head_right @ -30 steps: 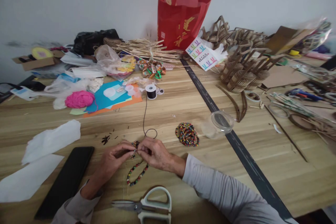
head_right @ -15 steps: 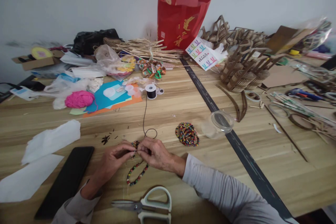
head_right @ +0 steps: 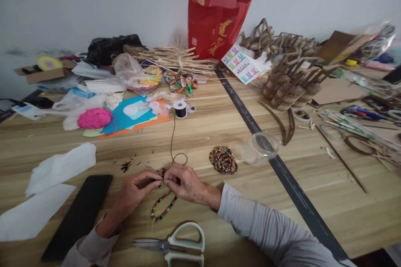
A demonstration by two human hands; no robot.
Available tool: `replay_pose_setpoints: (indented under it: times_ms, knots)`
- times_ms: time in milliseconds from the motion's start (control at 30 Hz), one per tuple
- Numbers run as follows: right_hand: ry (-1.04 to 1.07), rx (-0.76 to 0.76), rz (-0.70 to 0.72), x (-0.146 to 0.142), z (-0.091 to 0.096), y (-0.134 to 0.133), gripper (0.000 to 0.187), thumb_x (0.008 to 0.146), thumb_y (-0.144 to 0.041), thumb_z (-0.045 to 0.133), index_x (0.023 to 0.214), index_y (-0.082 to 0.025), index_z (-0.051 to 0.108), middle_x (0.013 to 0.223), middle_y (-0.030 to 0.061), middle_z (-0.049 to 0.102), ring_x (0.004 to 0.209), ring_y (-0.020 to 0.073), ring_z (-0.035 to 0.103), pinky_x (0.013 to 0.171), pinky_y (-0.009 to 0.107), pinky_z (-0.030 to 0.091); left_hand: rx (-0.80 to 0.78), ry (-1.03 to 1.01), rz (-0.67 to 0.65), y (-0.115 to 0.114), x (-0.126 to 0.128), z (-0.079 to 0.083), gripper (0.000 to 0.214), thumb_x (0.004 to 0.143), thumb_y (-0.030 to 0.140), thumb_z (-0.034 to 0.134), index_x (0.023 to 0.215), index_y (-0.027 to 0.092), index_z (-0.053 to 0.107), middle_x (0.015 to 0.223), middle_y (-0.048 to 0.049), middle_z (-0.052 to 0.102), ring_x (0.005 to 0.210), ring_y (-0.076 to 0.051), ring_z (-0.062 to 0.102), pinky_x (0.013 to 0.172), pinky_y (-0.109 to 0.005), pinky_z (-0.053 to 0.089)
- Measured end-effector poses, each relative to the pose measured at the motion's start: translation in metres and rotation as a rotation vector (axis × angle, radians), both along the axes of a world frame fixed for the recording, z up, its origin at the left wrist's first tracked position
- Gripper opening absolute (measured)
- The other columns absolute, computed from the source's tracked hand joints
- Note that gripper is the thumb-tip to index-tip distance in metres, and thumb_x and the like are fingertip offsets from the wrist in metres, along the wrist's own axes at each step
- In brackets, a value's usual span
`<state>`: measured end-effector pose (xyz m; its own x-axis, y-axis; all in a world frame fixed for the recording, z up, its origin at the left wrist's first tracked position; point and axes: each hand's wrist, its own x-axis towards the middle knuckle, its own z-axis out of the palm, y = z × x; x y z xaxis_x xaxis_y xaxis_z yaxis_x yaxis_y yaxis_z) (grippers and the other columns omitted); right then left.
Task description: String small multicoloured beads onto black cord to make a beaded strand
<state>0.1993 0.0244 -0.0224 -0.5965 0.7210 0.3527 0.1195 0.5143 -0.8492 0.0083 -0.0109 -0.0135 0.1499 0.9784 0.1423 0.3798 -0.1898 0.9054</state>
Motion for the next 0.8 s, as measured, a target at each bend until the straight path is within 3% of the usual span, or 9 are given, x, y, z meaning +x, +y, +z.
replay_pose_setpoints:
  times_ms: [800]
  knots:
    - [0.017, -0.022, 0.011, 0.0004, -0.0019, 0.0000, 0.013, 0.088, -0.022, 0.054, 0.078, -0.015, 0.057, 0.070, 0.0011, 0.052, 0.061, 0.0114, 0.049, 0.056, 0.021, 0.039, -0.028, -0.032, 0.009, -0.0001, 0.0023, 0.0012, 0.006, 0.074, 0.019, 0.066, 0.073, 0.017, 0.071, 0.074, -0.0045, 0.071, 0.072, -0.018, 0.067, 0.066, -0.027, 0.052]
